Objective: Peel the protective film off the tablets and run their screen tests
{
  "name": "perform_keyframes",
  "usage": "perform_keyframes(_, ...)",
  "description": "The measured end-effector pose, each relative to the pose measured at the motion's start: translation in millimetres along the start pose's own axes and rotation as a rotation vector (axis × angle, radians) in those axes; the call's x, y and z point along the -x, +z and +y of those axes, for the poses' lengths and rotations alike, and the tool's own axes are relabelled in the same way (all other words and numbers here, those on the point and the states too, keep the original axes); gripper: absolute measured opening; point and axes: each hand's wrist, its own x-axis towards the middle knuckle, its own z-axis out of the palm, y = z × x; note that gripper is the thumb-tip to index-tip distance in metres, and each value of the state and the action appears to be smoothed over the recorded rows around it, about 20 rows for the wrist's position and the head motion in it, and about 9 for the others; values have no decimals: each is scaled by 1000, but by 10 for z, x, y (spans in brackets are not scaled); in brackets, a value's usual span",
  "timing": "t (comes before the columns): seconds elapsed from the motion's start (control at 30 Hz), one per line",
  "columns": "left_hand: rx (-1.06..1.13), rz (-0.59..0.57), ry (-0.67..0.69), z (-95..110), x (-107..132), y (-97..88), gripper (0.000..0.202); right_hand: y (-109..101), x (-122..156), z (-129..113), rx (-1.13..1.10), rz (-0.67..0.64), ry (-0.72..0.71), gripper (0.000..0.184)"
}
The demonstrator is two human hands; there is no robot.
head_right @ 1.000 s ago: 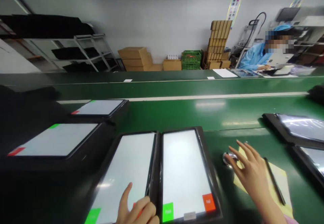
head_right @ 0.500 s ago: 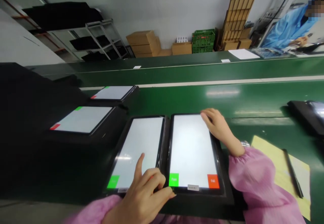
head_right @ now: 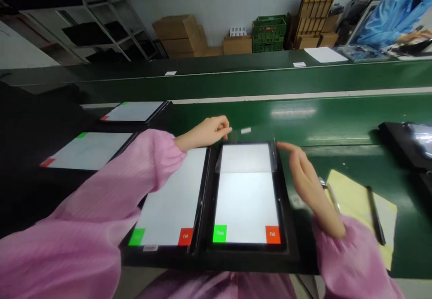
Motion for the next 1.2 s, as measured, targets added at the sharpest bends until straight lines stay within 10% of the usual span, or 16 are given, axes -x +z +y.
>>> perform_keyframes(0.17,117,-61,12,-118,195,53,17,-163,957,-45,61,-71,-21,39)
perform_keyframes(0.33,201,-70,-41,-159,221,7,19,-209,1313,-17,127,25,-66,26)
perform_keyframes(0.6,222,-55,-157,-81,278,-60,20,-266,1057,-69,133,73,-34,16)
perform_keyframes(0.97,174,307,146,-4,472,-525,20,75,617,-404,348,-104,-562,35)
perform_keyframes(1.2,275,198,484,116,1278,-470,17,-132,97,-274,73,-75,-95,41)
